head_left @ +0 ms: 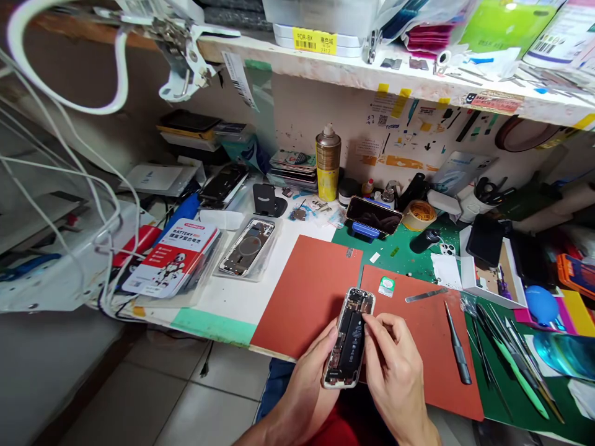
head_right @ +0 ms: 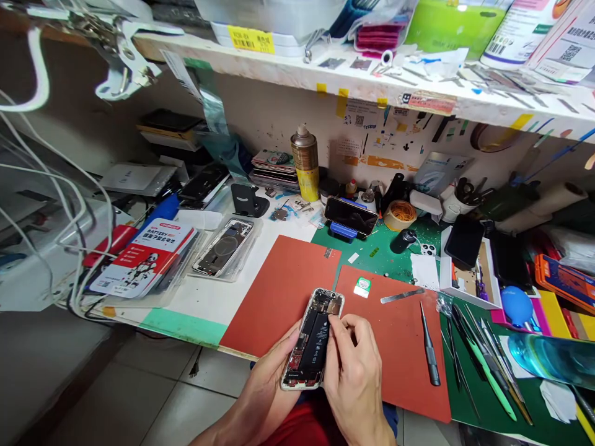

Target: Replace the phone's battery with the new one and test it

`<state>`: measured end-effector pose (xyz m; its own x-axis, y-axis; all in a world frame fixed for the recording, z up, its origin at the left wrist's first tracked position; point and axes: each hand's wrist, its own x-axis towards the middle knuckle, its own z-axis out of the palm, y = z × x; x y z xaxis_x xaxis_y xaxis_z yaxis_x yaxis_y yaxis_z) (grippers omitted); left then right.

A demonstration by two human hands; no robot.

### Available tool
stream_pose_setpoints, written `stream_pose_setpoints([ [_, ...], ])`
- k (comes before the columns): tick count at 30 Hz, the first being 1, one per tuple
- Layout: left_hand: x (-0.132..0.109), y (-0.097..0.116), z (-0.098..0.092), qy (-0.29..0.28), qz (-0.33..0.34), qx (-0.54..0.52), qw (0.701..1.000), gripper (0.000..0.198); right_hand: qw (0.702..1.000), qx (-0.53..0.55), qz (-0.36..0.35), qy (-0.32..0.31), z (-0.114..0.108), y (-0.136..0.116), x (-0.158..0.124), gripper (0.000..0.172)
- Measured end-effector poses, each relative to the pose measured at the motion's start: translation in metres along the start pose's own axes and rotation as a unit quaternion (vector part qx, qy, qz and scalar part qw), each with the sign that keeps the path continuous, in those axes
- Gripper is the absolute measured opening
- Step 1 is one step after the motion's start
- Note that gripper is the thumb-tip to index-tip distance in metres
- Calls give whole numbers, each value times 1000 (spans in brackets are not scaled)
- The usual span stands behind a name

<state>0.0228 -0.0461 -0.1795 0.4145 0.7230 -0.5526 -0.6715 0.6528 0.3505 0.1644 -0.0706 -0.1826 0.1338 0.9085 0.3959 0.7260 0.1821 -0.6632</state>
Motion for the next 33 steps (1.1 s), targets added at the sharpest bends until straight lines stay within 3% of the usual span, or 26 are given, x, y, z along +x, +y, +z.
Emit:
stream_pose_setpoints([
  [9, 2, -8, -6, 23, 30, 2, 999, 38, 996, 43, 63, -39, 3, 3, 8, 25],
  [17, 10, -12, -9, 62, 48, 6, 997, 43, 995, 70, 63, -42, -9, 6, 18, 17],
  [21, 14, -7, -10, 81, 46, -7, 996, 38, 982, 135, 83, -102, -19, 7, 18, 12],
  [25, 14, -1, -7, 62, 22, -4, 998, 41, 966, 200, 47, -157, -33, 5, 18, 15],
  [28, 15, 12, -11, 68, 8, 63, 996, 53, 972, 208, -21, -109, -50, 8, 13, 21],
  [30, 19, 30, -20, 99, 50, 195, 975, 63, 980, 162, -96, -64, -62, 15, 5, 35],
  [31, 21, 41, -25, 122, 87, 280, 948, 66, 982, 126, -128, -53, -67, 19, 0, 40],
  [32, 24, 53, -30, 147, 137, 384, 901, 68, 984, 91, -147, -40, -70, 23, -7, 43],
  [33, 28, 65, -35, 156, 160, 426, 877, 69, 986, 58, -155, -22, -72, 27, -14, 43],
])
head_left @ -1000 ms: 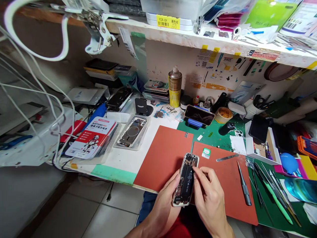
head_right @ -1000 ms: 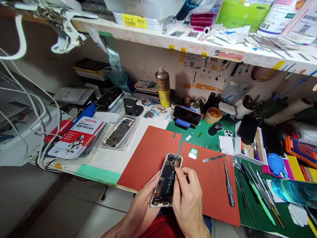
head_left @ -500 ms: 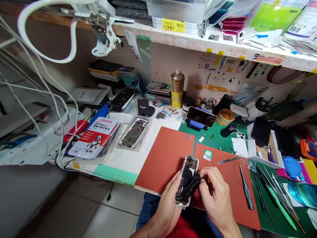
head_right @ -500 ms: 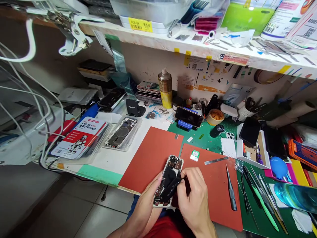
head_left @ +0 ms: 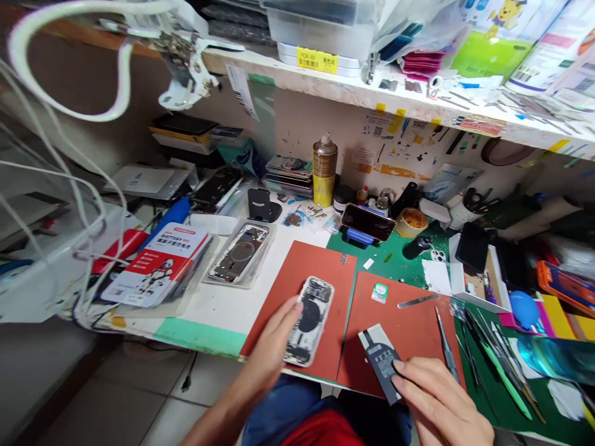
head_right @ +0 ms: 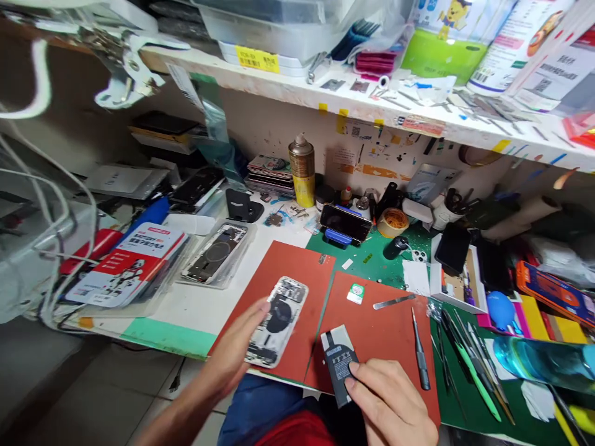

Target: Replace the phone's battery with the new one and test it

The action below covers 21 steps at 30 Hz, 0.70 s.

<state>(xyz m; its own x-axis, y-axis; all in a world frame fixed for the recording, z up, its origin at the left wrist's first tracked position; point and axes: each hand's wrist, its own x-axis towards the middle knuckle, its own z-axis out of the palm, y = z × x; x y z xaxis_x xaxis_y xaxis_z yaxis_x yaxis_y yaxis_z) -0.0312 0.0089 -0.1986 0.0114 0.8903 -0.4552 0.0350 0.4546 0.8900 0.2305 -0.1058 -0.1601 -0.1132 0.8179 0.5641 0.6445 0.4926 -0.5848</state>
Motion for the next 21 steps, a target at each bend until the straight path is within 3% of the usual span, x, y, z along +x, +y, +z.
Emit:
stream_pose_setpoints([
  [3, 23, 8, -24, 4, 29, 68, 997, 70, 996, -64, 14, 64, 4, 2, -23, 40],
  [6, 31, 11, -35, 40, 76, 181, 980, 66, 991, -86, 44, 97, 11, 4, -38, 38],
  [9, 25, 6, -35, 66, 209, 355, 909, 56, 990, -67, 55, 114, 12, 5, -41, 36],
  [11, 15, 2, -30, 79, 295, 407, 861, 52, 989, -41, 65, 126, 10, 4, -36, 40],
  [13, 1, 0, -19, 76, 327, 382, 861, 48, 987, -8, 95, 133, 8, 4, -28, 41],
  [15, -15, 1, -4, 2, 273, 277, 921, 46, 983, 41, 139, 117, 5, 3, -18, 36],
  [17, -28, 4, 16, -153, 141, 111, 972, 51, 976, 99, 173, 91, 5, 4, -9, 29],
  [19, -37, 8, 36, -267, 11, -32, 963, 57, 967, 147, 197, 64, 7, 6, -4, 24],
  [21, -39, 10, 53, -292, -61, -106, 949, 51, 957, 170, 228, 55, 10, 8, -4, 21],
])
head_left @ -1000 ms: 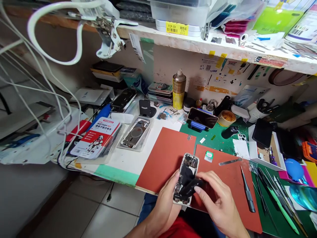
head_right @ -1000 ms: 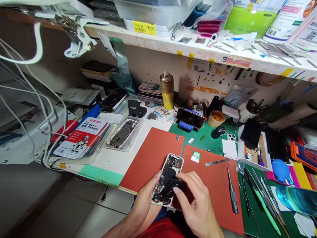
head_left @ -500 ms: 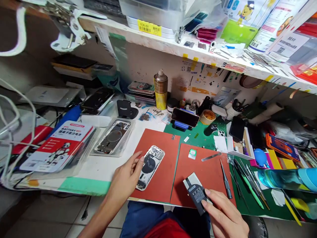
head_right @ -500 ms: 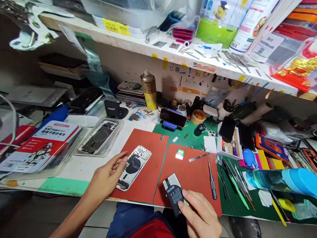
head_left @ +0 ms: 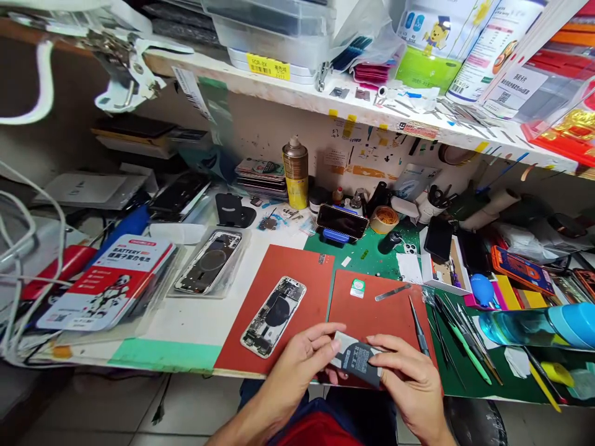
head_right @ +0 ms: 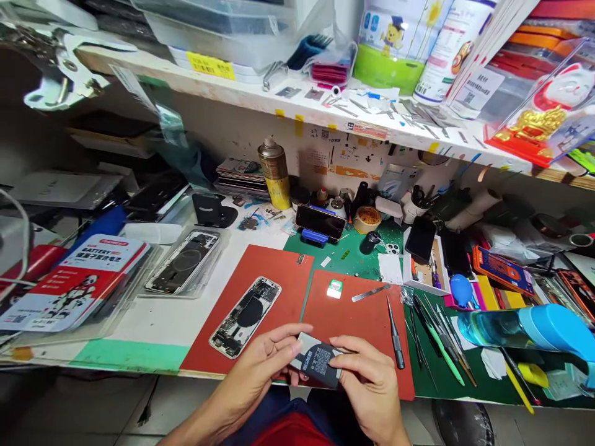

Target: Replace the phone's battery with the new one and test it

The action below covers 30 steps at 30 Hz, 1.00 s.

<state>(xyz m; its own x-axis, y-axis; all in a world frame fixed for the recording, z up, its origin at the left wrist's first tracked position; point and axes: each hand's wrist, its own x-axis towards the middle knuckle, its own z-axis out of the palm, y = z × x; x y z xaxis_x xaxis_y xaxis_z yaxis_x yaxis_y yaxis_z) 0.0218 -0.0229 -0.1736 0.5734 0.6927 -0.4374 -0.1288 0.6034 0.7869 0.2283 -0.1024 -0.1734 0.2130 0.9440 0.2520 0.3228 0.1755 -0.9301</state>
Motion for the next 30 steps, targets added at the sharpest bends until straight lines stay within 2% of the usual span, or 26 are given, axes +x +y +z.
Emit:
stream_pose_setpoints([
  [3, 8, -4, 10, 23, -17, -51, 998, 33, 996, 31, 78, 32, 1, 6, -4, 24],
  [5, 8, -8, 11, 22, -33, -84, 996, 30, 990, 60, 122, 38, -1, 9, -7, 26],
  [8, 6, -13, 10, -1, -90, -104, 990, 42, 974, 112, 197, 25, -4, 11, -4, 16],
  [11, 4, -18, 9, 4, -103, -79, 992, 62, 946, 163, 278, 29, -3, 12, 3, 28],
  [14, 5, -22, 7, 0, -66, -23, 998, 67, 924, 204, 323, 17, 0, 14, 9, 40],
  [19, 7, -24, 8, 5, -33, 79, 996, 57, 909, 243, 338, 7, 4, 17, 11, 46],
  [24, 9, -29, 12, 13, -42, 74, 996, 61, 911, 242, 335, 6, 5, 17, 11, 46],
  [27, 11, -34, 10, -6, -62, 71, 996, 70, 914, 220, 341, -2, 4, 20, 15, 49],
  [30, 12, -37, 2, 34, -52, 90, 994, 91, 918, 184, 352, -23, 0, 28, 21, 52],
])
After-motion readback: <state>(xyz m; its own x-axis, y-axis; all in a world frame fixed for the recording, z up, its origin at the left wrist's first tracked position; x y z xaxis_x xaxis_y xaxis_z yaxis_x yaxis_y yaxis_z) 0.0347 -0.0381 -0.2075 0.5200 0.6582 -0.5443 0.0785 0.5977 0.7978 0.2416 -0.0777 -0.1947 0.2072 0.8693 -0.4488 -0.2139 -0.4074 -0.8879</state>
